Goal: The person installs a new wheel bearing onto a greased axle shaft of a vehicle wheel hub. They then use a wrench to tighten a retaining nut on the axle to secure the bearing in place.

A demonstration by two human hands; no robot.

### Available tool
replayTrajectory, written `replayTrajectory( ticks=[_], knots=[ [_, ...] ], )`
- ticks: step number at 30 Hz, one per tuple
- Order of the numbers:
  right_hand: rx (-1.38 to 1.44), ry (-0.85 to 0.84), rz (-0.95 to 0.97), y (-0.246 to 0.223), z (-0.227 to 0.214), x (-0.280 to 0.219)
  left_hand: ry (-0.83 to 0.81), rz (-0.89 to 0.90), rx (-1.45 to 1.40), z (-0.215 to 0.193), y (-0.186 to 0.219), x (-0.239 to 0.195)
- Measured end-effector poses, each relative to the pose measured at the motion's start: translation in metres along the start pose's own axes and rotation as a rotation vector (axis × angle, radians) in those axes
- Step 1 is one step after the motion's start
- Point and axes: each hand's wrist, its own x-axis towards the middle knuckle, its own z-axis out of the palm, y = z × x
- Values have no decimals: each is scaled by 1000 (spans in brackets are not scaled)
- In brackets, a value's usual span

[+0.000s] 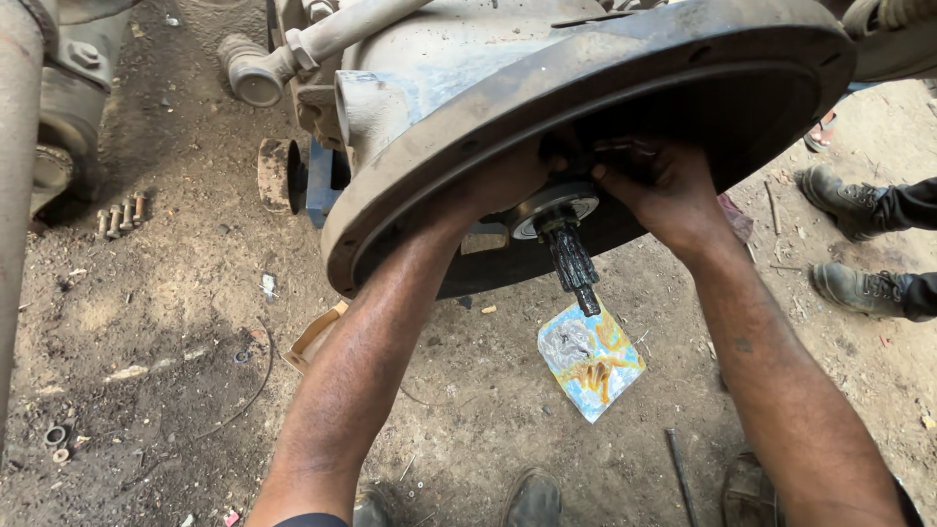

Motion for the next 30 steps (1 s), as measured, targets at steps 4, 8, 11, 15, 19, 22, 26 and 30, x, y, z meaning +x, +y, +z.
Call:
replayTrajectory(
  ticks=[4, 8, 11, 15, 19, 22, 26, 30],
  knots=[
    [-116, 43, -145, -11, 2, -3, 76, 18, 70, 14, -4, 3],
    [-290, 76, -220, -25, 7, -8, 16, -18, 34, 12, -7, 2],
    [-335, 80, -258, -34, 12, -7, 20, 11, 5, 6, -8, 0],
    [-454, 88, -335, -40, 17, -4, 25, -22, -45, 6, -11, 0],
    [-447, 89, -285, -43, 20, -2, 58, -22, -68, 10, -15, -1],
    [-444, 92, -258, -41, 21, -2, 117, 50, -117, 8, -16, -2],
    [-461, 83, -245, -37, 21, -2, 22, -86, -19, -3, -16, -7],
    [-463, 92, -196, -36, 22, -2, 82, -72, 68, -14, -15, -12]
  ],
)
